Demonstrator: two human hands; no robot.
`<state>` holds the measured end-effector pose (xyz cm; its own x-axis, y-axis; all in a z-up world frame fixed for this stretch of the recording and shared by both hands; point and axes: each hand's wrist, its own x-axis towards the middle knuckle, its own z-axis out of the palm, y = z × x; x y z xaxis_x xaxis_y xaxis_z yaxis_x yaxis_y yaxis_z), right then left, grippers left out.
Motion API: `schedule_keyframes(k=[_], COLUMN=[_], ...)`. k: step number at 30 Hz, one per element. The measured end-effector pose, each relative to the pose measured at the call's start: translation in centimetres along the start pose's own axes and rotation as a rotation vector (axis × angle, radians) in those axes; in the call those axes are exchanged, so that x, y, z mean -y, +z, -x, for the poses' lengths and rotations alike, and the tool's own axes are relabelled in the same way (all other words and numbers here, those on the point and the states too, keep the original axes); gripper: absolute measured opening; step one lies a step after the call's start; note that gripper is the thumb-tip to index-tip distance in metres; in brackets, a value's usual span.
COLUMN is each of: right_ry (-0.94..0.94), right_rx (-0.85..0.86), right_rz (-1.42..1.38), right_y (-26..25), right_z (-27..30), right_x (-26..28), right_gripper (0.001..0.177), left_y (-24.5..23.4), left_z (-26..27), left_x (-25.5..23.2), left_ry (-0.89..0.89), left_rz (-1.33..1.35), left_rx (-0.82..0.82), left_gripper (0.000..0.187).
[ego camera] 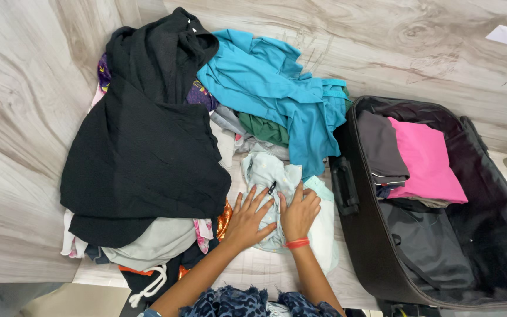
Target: The person folds various garments, including dark pants, a light blue patterned shirt, black pants, and a teal top, and places them into an open suitcase. The person handles each item individually, smoothing and folding them before stacking them inside the luggage.
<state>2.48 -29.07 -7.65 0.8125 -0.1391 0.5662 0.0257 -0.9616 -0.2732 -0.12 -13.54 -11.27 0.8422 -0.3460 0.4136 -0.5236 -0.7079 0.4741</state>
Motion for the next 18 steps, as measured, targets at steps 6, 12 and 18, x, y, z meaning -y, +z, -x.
schedule_keyframes(k=[6, 12, 18], right_ry=[-0.007, 0.113, 0.293], right_rx=[0.031, 0.036, 0.353], right_rz=[-0.183, -0.230, -0.402], right_y=[1.2, 0.4, 1.3], right_z=[0.2, 0.4, 0.0], right_x=[-1.5, -0.5, -1.1], right_gripper=[0.052, 0.060, 0.070], left_y=[-0.3, -1.0, -2.1], left_z=[0.0, -0.2, -0.2], left_x=[-0.1, -0.3, 0.0], left_ry=[0.003, -0.015, -0.027], left_rz=[0.057, 0.140, 0.260], left_rx=[-0.030, -0.043, -0.066], left_gripper=[0.062, 0.055, 0.045])
